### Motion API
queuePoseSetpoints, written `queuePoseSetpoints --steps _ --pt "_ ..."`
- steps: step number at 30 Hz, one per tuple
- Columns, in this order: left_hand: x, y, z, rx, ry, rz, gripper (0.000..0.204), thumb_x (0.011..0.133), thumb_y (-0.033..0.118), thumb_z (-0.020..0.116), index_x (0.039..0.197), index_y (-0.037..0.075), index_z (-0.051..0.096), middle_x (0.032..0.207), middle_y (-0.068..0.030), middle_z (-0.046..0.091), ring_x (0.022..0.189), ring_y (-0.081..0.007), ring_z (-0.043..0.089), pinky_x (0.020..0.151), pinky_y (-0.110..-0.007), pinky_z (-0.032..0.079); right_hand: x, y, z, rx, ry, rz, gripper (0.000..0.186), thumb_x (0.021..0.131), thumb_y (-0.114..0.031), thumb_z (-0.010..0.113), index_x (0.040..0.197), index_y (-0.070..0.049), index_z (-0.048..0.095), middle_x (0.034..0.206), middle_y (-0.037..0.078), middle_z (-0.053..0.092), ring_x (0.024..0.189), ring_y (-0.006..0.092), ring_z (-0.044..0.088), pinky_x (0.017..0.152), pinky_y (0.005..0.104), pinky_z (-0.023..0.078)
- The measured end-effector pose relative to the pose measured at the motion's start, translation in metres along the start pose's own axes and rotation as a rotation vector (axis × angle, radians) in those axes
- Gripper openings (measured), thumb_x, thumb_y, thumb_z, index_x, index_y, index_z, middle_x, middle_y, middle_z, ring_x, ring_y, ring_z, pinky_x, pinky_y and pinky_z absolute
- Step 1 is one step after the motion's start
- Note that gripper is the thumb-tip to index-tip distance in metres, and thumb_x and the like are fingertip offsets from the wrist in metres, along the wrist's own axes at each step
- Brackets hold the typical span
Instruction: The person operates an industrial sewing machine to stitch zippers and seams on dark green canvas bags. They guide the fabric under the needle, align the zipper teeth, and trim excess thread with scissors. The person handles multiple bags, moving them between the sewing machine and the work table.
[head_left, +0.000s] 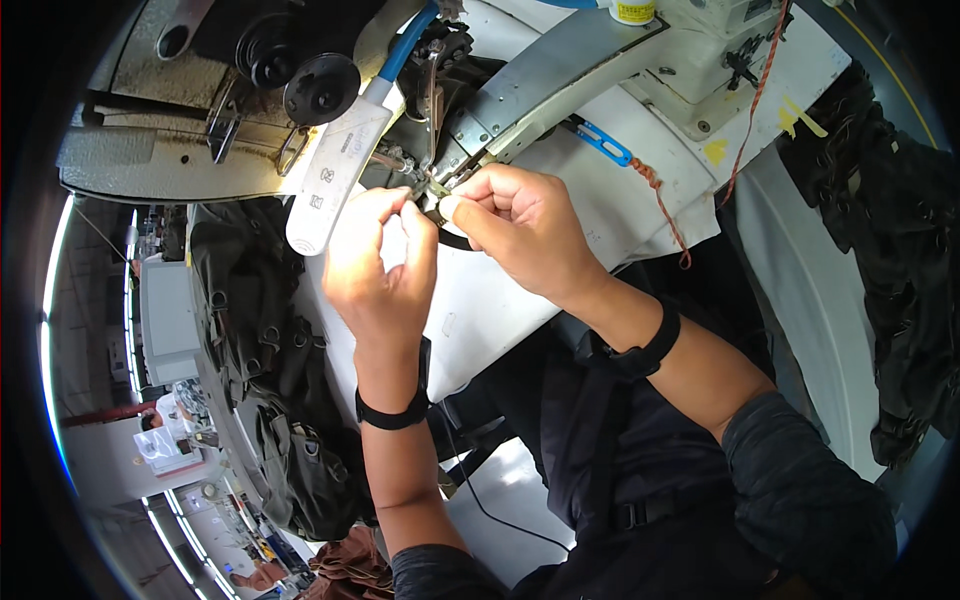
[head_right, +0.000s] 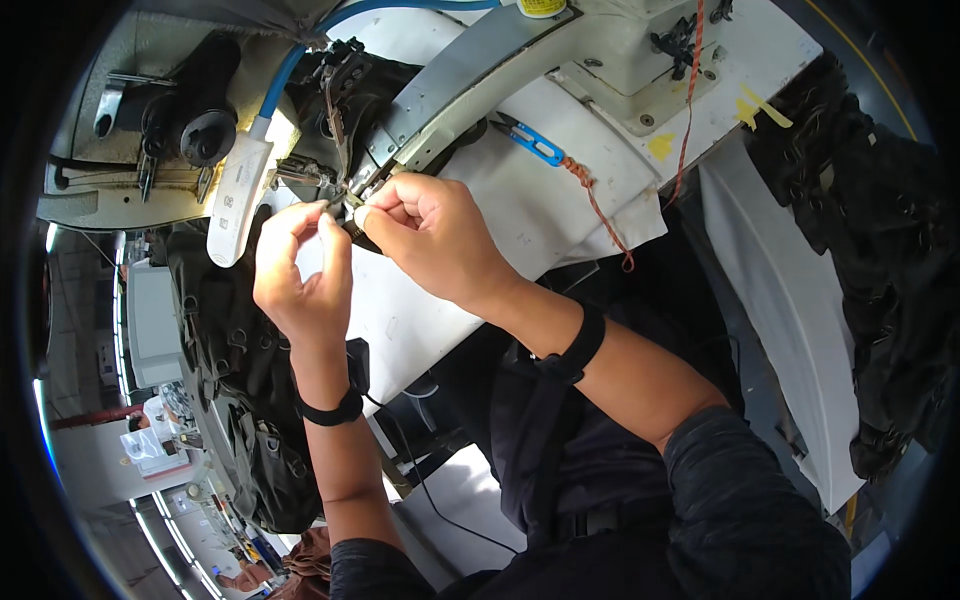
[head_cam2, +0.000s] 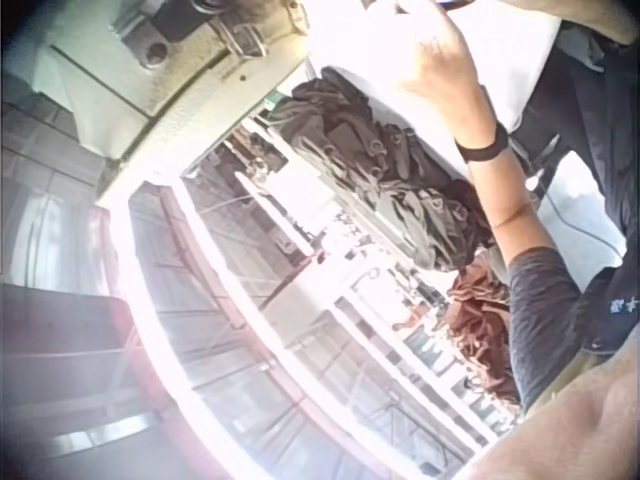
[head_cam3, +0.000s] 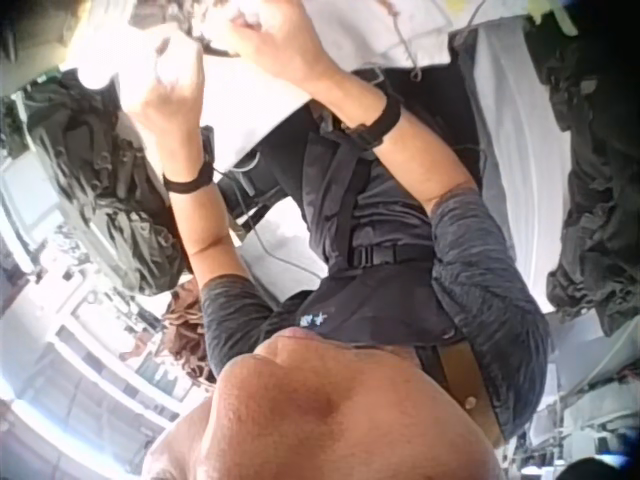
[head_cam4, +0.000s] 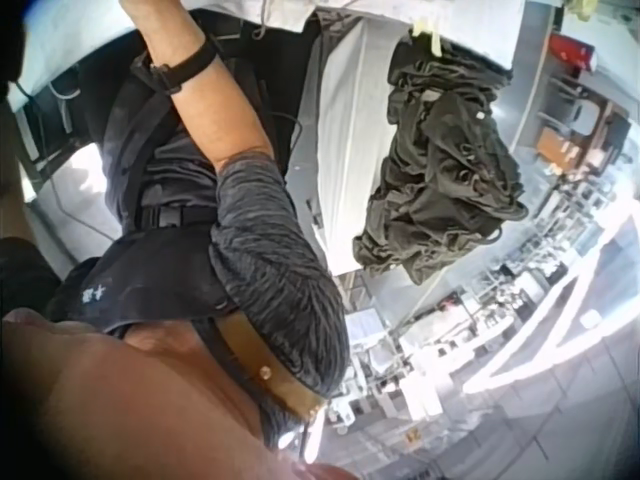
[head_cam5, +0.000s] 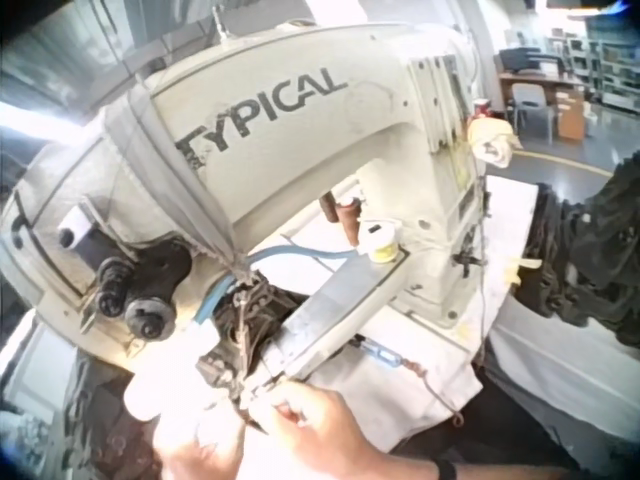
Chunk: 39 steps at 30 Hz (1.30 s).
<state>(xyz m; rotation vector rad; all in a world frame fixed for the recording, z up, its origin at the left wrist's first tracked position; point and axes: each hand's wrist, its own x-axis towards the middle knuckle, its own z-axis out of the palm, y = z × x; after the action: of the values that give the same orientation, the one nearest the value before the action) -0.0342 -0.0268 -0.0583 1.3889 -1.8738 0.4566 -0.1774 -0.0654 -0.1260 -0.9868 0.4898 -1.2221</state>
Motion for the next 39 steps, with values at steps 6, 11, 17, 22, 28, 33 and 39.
queuePoseSetpoints --steps 6,11,17,22,28,33,39 --pt "0.002 0.005 0.006 -0.089 -0.063 -0.092 0.015 0.090 0.002 0.079 0.104 0.000 0.072 0.092 -0.0106 0.075 0.078 -0.0215 0.073 0.075 -0.031 0.058 0.001 0.001 -0.003 -0.006 -0.029 -0.027 0.008 0.097 -0.004 0.068 0.091 0.001 0.069 0.075 -0.003 0.064 0.066 0.0001 0.054 0.058 0.0197 0.043" --pt "0.014 0.001 -0.006 0.135 -0.151 0.183 0.014 0.088 0.004 0.081 0.098 0.003 0.071 0.094 -0.0104 0.075 0.077 -0.0261 0.072 0.069 -0.033 0.057 0.000 -0.004 -0.002 -0.058 0.000 -0.046 0.009 0.097 -0.004 0.069 0.090 0.001 0.068 0.073 -0.004 0.064 0.065 -0.0008 0.051 0.056 0.0197 0.039" --pt "0.007 0.005 -0.011 0.107 -0.177 0.098 0.017 0.090 -0.004 0.079 0.105 -0.002 0.071 0.096 -0.0128 0.075 0.082 -0.0205 0.074 0.076 -0.032 0.059 0.000 -0.004 0.001 -0.083 -0.015 -0.025 0.010 0.098 -0.006 0.069 0.092 0.001 0.070 0.074 -0.003 0.065 0.065 0.0011 0.055 0.057 0.0206 0.043" --pt "-0.014 0.011 -0.005 -0.017 -0.033 0.066 0.027 0.086 -0.009 0.079 0.111 0.000 0.073 0.107 -0.0143 0.077 0.095 -0.0256 0.076 0.085 -0.034 0.059 -0.002 -0.002 0.003 0.052 -0.010 0.023 0.010 0.099 -0.007 0.069 0.097 0.002 0.071 0.080 0.001 0.068 0.069 0.0048 0.062 0.062 0.0225 0.050" --pt "-0.017 0.011 0.000 -0.001 0.011 0.128 0.025 0.083 -0.010 0.081 0.105 0.000 0.076 0.104 -0.0137 0.078 0.093 -0.0267 0.076 0.083 -0.035 0.060 -0.007 -0.010 0.001 0.002 -0.026 -0.006 0.013 0.099 -0.008 0.068 0.100 0.004 0.071 0.084 0.006 0.072 0.076 0.0079 0.068 0.067 0.0249 0.056" --pt "-0.016 0.012 0.000 0.048 0.020 0.171 0.029 0.080 -0.011 0.081 0.106 0.001 0.076 0.102 -0.0118 0.077 0.091 -0.0262 0.075 0.081 -0.035 0.060 -0.007 -0.014 0.003 -0.001 -0.030 0.040 0.016 0.099 -0.011 0.066 0.096 0.004 0.071 0.080 0.007 0.073 0.074 0.0084 0.070 0.067 0.0259 0.057" --pt "-0.014 0.013 0.003 0.064 0.021 0.213 0.033 0.077 -0.011 0.081 0.107 0.001 0.076 0.099 -0.0104 0.075 0.087 -0.0250 0.073 0.075 -0.034 0.058 -0.007 -0.013 0.002 0.080 -0.025 0.059 0.011 0.100 -0.006 0.069 0.098 0.005 0.072 0.080 0.006 0.073 0.071 0.0091 0.069 0.064 0.0240 0.056"
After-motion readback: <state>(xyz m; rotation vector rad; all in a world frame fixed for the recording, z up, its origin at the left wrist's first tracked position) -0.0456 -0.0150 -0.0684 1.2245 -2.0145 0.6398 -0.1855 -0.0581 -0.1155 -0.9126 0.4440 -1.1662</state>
